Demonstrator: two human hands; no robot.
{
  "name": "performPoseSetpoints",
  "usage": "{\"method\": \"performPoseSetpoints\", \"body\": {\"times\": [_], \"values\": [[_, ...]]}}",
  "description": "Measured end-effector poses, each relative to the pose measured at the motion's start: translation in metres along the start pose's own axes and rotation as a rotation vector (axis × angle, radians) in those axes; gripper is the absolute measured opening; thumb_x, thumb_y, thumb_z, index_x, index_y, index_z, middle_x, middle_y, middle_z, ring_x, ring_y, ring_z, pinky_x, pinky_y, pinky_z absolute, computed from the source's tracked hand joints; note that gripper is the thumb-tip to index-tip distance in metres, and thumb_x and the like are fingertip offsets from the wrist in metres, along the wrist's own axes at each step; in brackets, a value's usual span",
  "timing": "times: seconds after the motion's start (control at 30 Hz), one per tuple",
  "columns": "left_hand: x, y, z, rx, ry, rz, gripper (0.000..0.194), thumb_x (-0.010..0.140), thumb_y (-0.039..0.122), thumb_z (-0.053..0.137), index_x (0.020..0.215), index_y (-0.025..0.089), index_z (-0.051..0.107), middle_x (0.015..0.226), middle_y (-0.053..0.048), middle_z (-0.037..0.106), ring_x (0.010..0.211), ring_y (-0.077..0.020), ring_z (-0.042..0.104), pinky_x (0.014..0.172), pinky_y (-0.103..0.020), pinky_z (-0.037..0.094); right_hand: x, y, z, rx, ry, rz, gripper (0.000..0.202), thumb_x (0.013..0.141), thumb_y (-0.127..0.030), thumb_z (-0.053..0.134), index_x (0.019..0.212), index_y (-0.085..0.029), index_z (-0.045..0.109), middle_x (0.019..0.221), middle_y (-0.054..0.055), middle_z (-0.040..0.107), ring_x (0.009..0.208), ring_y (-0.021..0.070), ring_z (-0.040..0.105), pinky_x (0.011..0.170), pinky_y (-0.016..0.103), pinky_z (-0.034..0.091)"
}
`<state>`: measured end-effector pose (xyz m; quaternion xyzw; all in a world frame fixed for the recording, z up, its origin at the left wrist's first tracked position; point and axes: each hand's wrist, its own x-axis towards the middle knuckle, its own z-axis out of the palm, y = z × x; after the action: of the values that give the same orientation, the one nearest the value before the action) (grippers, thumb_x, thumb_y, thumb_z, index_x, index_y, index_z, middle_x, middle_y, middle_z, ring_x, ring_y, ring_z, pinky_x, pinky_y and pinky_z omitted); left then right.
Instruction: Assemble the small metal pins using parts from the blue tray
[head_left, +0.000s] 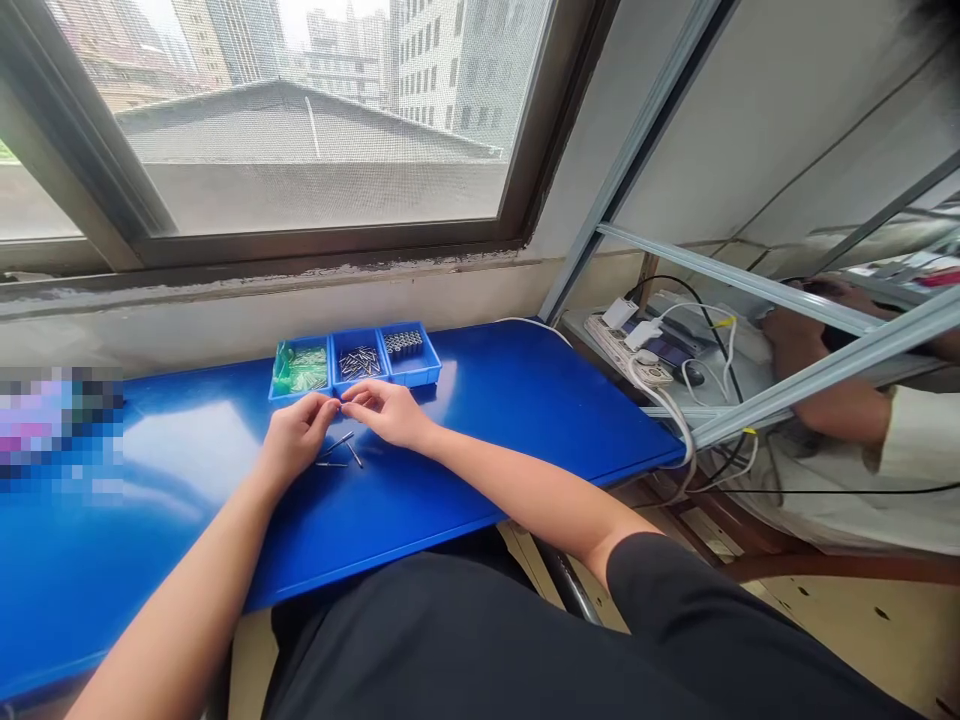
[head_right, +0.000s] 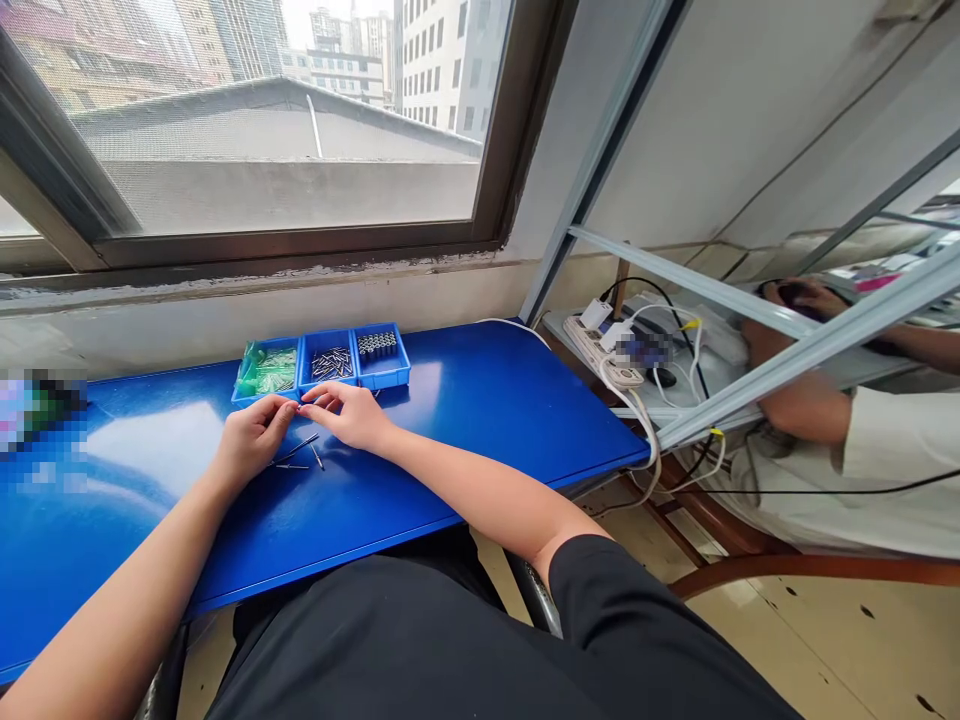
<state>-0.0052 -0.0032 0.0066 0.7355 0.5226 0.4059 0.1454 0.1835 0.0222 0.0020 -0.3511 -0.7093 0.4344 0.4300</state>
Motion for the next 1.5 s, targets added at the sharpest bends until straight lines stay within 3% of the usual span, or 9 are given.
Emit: {"method": "performPoseSetpoints", "body": {"times": [0.17, 0.6, 0.87, 1.07, 1.17, 1.33, 1.5], "values": [[0.0, 0.0, 0.0, -0.007, -0.02, 0.01, 0.037, 0.09, 0.048, 0.051, 0.078, 0.017, 0.066, 0.059, 0.001, 0.058, 0.053, -0.0118, 0.047, 0.052, -0.024, 0.038, 0.0, -0.001, 0.001, -0.002, 0.02, -0.039, 0.018, 0.084, -0.032, 0.07, 0.094, -0.018, 0.072, 0.092, 0.004, 0.074, 0.08, 0.0142, 0.068, 0.079, 0.028, 0.054], [-0.001, 0.005, -0.001, -0.041, -0.047, 0.011, 0.034, 0.09, 0.046, 0.054, 0.084, 0.017, 0.069, 0.065, 0.0, 0.063, 0.054, -0.0114, 0.049, 0.054, -0.024, 0.039, -0.001, 0.0, -0.001, -0.041, -0.011, -0.001, 0.021, 0.092, -0.035, 0.059, 0.091, -0.016, 0.069, 0.084, 0.004, 0.072, 0.076, 0.0136, 0.066, 0.076, 0.027, 0.052], [-0.002, 0.007, 0.001, -0.092, -0.074, 0.008, 0.031, 0.088, 0.046, 0.058, 0.084, 0.017, 0.067, 0.052, 0.005, 0.046, 0.047, -0.0091, 0.037, 0.046, -0.023, 0.03, 0.0, -0.007, -0.004, -0.043, -0.04, 0.084, 0.055, 0.09, -0.063, 0.053, 0.065, -0.016, 0.065, 0.064, 0.004, 0.07, 0.062, 0.0138, 0.066, 0.067, 0.025, 0.049], [-0.004, 0.011, 0.001, -0.124, -0.103, 0.017, 0.027, 0.087, 0.044, 0.061, 0.084, 0.018, 0.066, 0.051, 0.006, 0.043, 0.045, -0.0085, 0.036, 0.045, -0.023, 0.028, 0.001, -0.005, -0.004, -0.017, -0.043, 0.11, 0.066, 0.086, -0.074, 0.047, 0.062, -0.016, 0.067, 0.059, 0.004, 0.068, 0.058, 0.0129, 0.065, 0.065, 0.025, 0.049], [-0.003, 0.01, 0.001, -0.118, -0.107, 0.026, 0.028, 0.088, 0.044, 0.059, 0.085, 0.017, 0.067, 0.051, 0.005, 0.044, 0.046, -0.0088, 0.036, 0.046, -0.023, 0.028, 0.001, -0.002, -0.004, -0.017, -0.042, 0.1, 0.06, 0.091, -0.066, 0.048, 0.067, -0.015, 0.069, 0.065, 0.004, 0.07, 0.062, 0.0136, 0.066, 0.067, 0.025, 0.05], [-0.001, 0.003, 0.0, -0.023, -0.056, 0.013, 0.034, 0.09, 0.047, 0.054, 0.084, 0.017, 0.068, 0.061, 0.0, 0.06, 0.054, -0.0113, 0.047, 0.052, -0.024, 0.036, 0.0, -0.002, -0.002, -0.12, 0.046, -0.093, 0.02, 0.09, -0.034, 0.063, 0.095, -0.018, 0.074, 0.094, 0.004, 0.075, 0.084, 0.0149, 0.067, 0.079, 0.027, 0.051], [0.0, 0.0, -0.001, 0.027, -0.054, 0.028, 0.038, 0.092, 0.048, 0.05, 0.076, 0.017, 0.066, 0.063, -0.001, 0.062, 0.057, -0.0125, 0.05, 0.055, -0.025, 0.039, 0.001, 0.0, -0.001, -0.186, 0.03, -0.155, 0.014, 0.088, -0.025, 0.065, 0.093, -0.021, 0.077, 0.098, 0.006, 0.074, 0.092, 0.017, 0.066, 0.076, 0.028, 0.051]]}}
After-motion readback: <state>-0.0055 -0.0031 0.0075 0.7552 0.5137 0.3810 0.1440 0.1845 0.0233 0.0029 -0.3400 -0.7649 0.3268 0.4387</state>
